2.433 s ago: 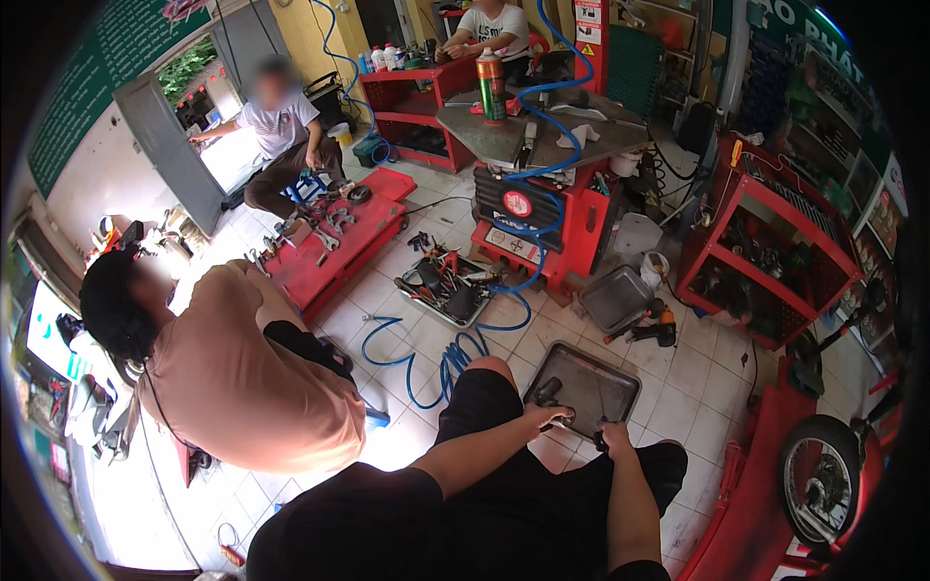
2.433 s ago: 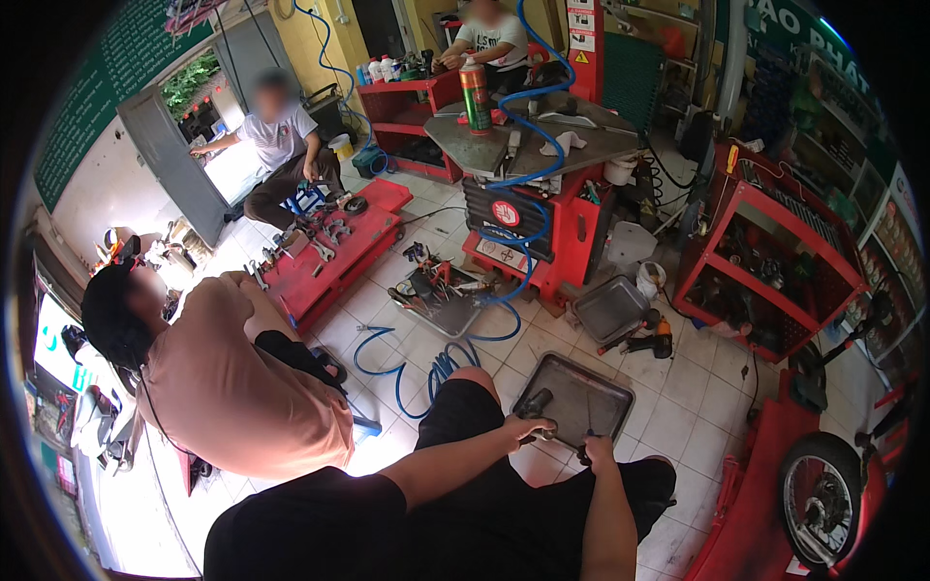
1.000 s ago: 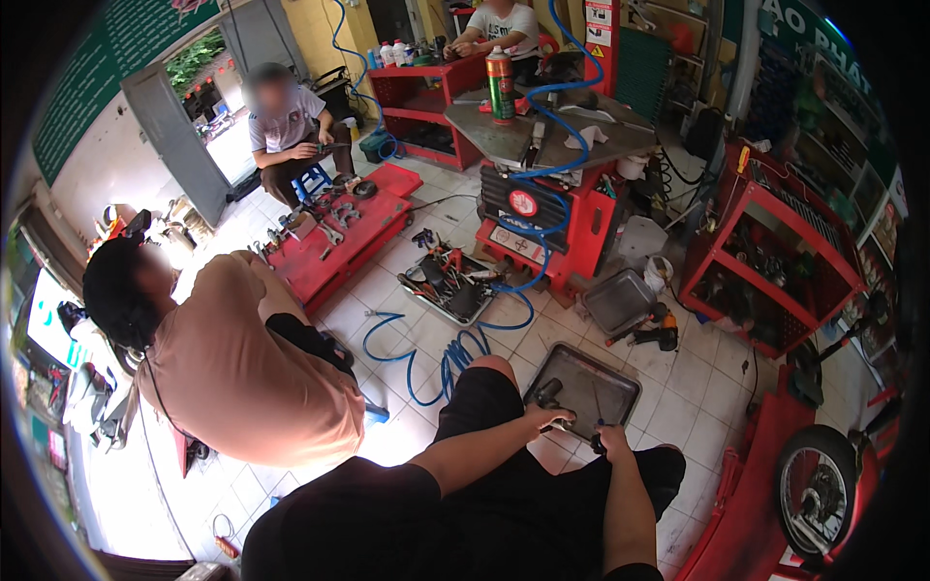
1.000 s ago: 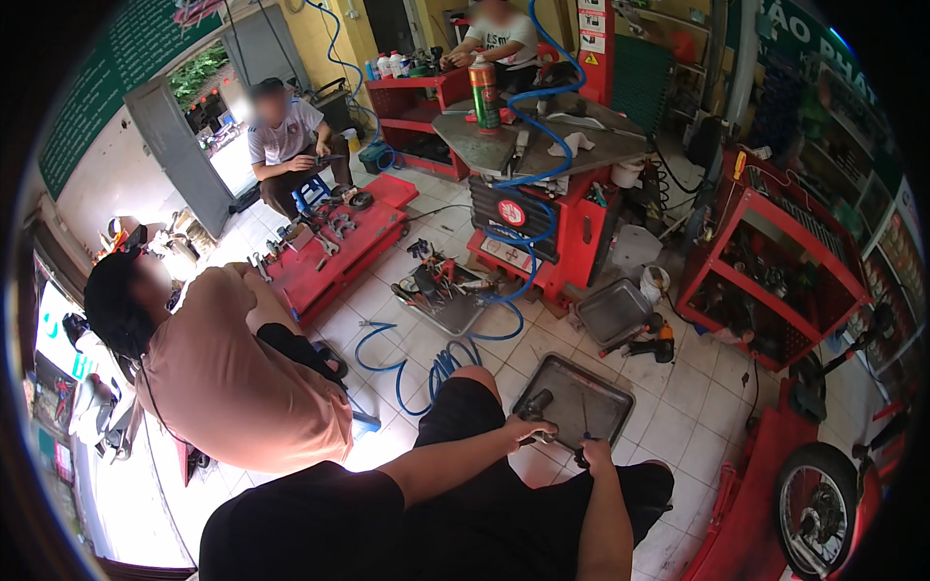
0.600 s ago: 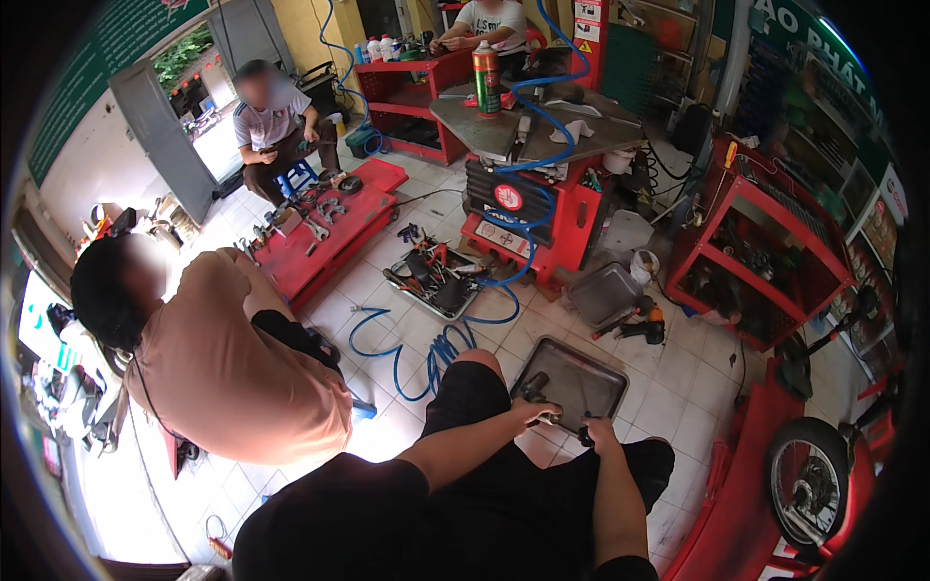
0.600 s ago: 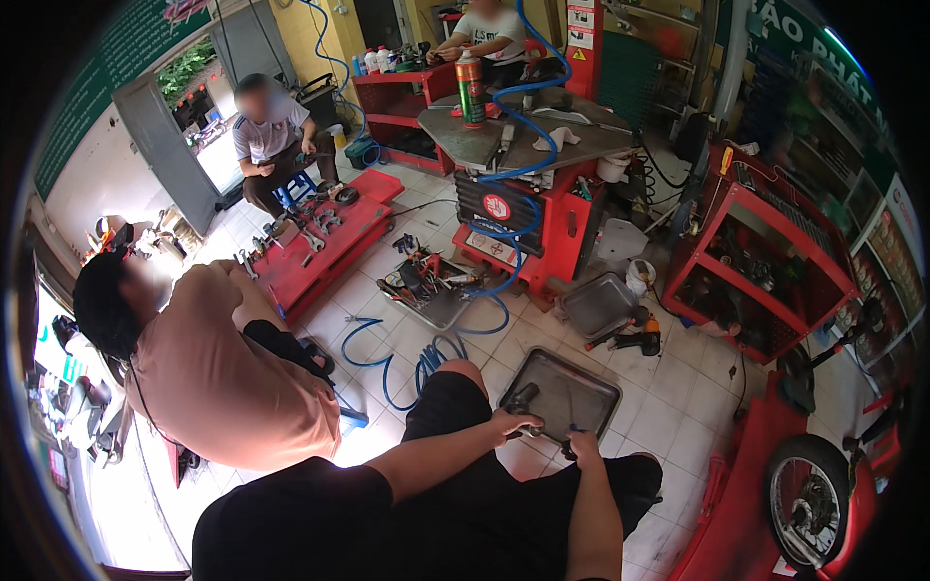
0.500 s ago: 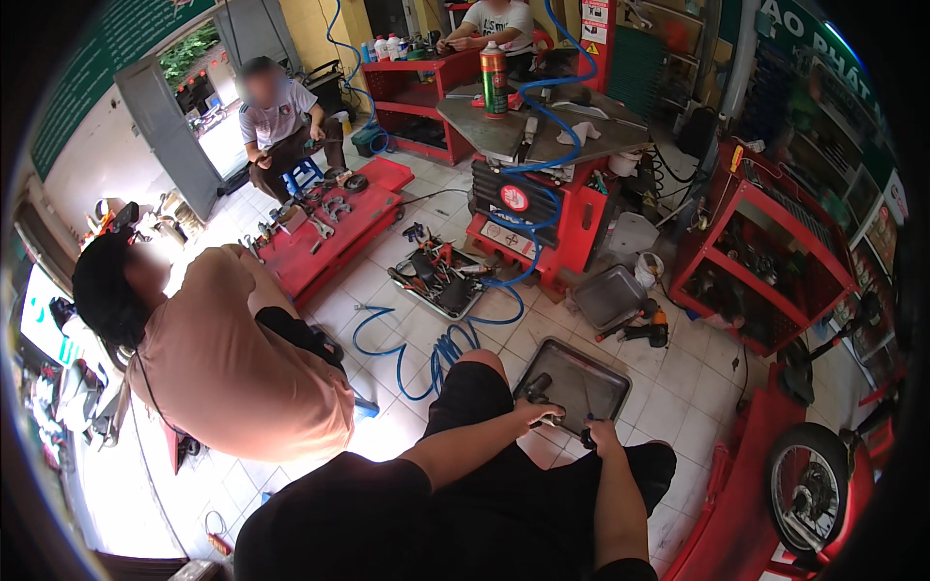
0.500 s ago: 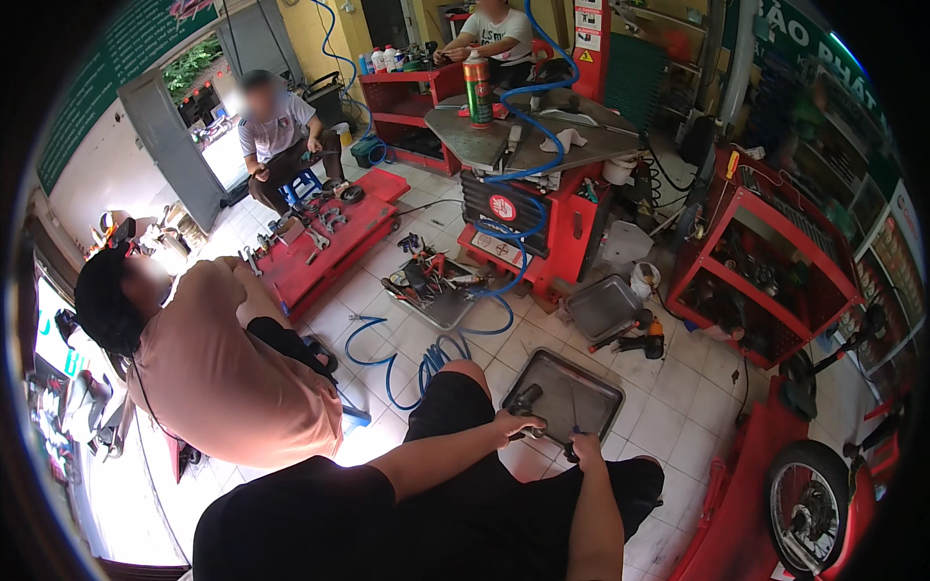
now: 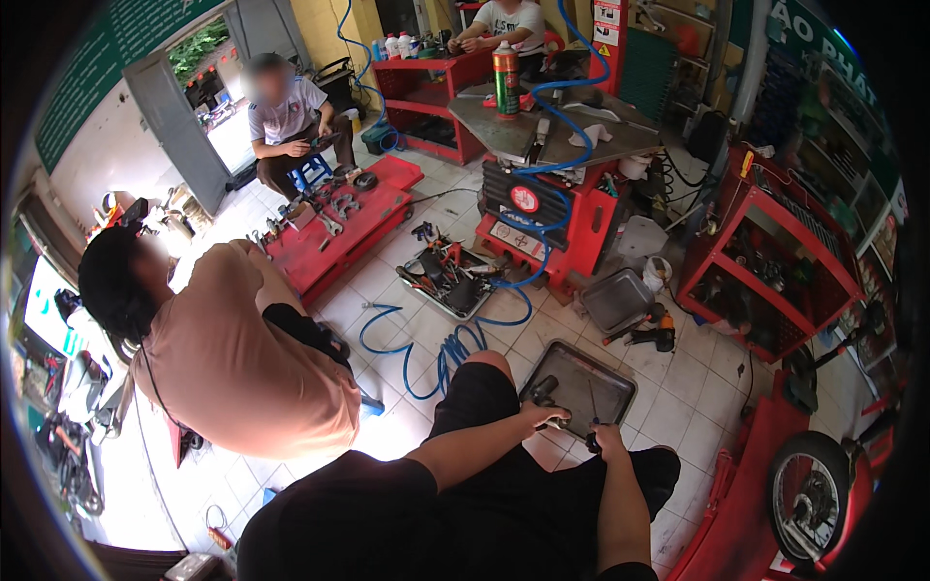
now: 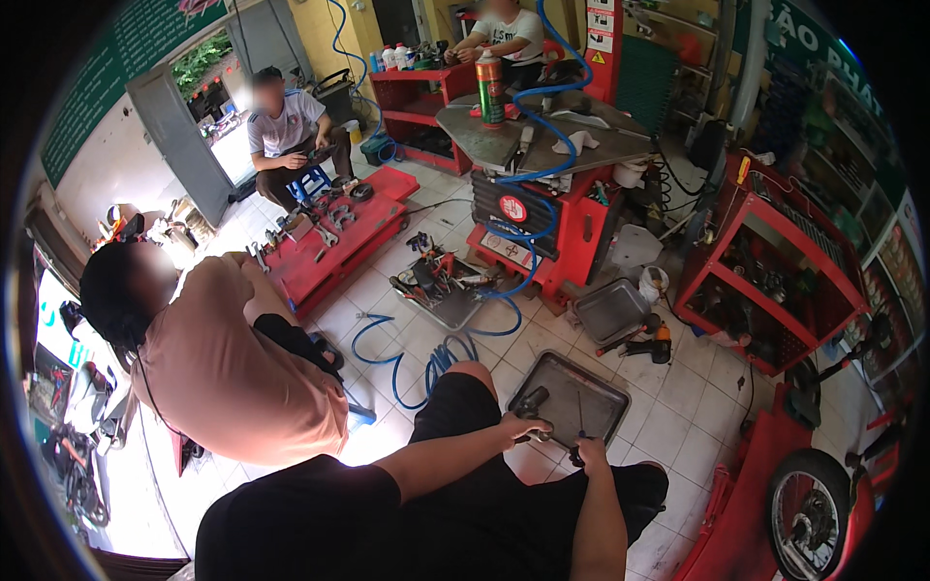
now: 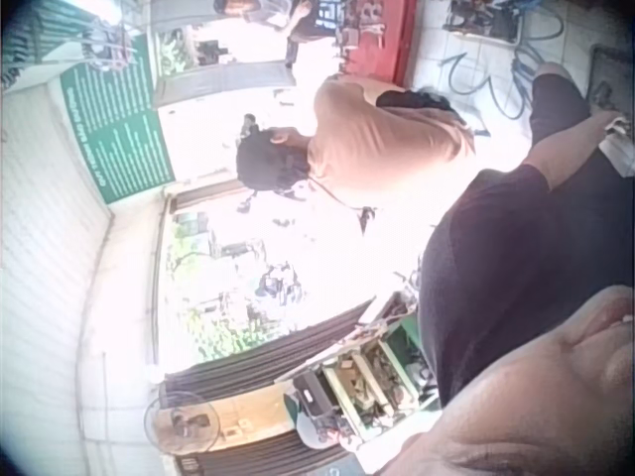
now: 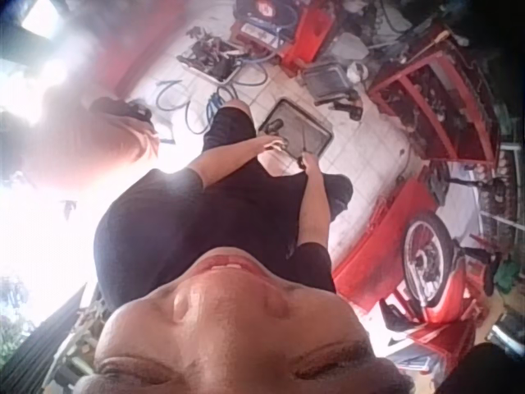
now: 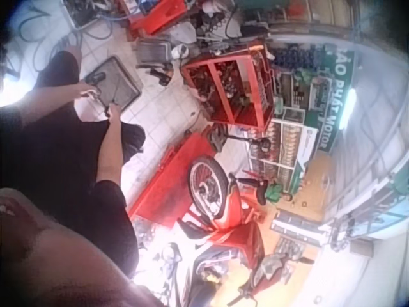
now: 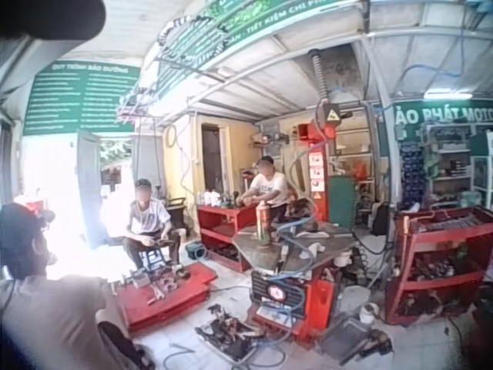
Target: The person disassembles a carburetor over a metal tray using a screwdriver to remove internal components. The person then cleans the individual parts within the tray before reassembling the unit.
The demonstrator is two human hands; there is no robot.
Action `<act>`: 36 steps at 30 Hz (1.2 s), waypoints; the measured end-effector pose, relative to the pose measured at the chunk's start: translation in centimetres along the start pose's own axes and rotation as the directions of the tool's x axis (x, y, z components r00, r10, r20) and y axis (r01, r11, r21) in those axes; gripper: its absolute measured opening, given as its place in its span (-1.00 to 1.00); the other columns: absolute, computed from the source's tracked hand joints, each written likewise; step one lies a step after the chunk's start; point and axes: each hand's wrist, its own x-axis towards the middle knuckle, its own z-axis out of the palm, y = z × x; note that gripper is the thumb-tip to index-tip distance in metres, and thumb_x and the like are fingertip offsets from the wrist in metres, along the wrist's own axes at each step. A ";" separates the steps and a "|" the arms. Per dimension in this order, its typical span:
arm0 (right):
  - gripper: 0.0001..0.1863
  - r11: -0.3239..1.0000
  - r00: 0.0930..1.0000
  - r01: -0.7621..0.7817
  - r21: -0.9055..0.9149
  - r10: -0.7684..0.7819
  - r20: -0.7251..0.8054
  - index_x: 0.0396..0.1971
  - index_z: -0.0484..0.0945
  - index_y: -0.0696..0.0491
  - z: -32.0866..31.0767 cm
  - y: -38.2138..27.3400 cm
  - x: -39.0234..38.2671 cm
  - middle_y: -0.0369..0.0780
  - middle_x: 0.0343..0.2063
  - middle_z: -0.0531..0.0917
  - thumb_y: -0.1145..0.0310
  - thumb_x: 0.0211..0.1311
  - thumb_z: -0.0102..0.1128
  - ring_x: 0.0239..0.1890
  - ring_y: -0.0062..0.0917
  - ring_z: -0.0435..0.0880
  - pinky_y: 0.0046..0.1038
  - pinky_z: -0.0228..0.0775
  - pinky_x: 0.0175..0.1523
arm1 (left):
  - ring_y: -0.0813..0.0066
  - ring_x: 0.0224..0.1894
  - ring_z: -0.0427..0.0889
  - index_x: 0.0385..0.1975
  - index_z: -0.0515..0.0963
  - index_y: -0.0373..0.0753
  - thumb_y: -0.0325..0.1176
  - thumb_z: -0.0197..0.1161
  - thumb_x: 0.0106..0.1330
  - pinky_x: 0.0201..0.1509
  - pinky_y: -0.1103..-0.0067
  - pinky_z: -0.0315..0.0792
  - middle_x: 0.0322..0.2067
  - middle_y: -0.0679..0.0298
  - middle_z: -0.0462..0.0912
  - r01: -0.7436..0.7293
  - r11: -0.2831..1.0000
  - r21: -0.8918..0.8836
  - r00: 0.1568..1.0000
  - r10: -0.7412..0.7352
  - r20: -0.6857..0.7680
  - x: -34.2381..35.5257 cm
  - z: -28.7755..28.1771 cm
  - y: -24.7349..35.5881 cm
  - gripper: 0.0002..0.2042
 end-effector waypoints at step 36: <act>-0.79 0.991 0.994 -0.107 0.081 0.104 0.046 -0.36 0.49 0.29 -0.2 -3.4 -3.9 -0.20 -0.65 0.47 0.43 0.14 0.17 -0.74 -0.44 0.49 -0.37 0.29 -0.73 | 0.43 -0.29 0.58 -0.15 0.48 -0.34 -0.34 0.62 -0.36 -0.21 0.50 0.48 -0.32 0.23 0.58 -0.034 0.996 0.082 0.998 0.039 -0.053 0.1 -0.2 -0.8 -0.35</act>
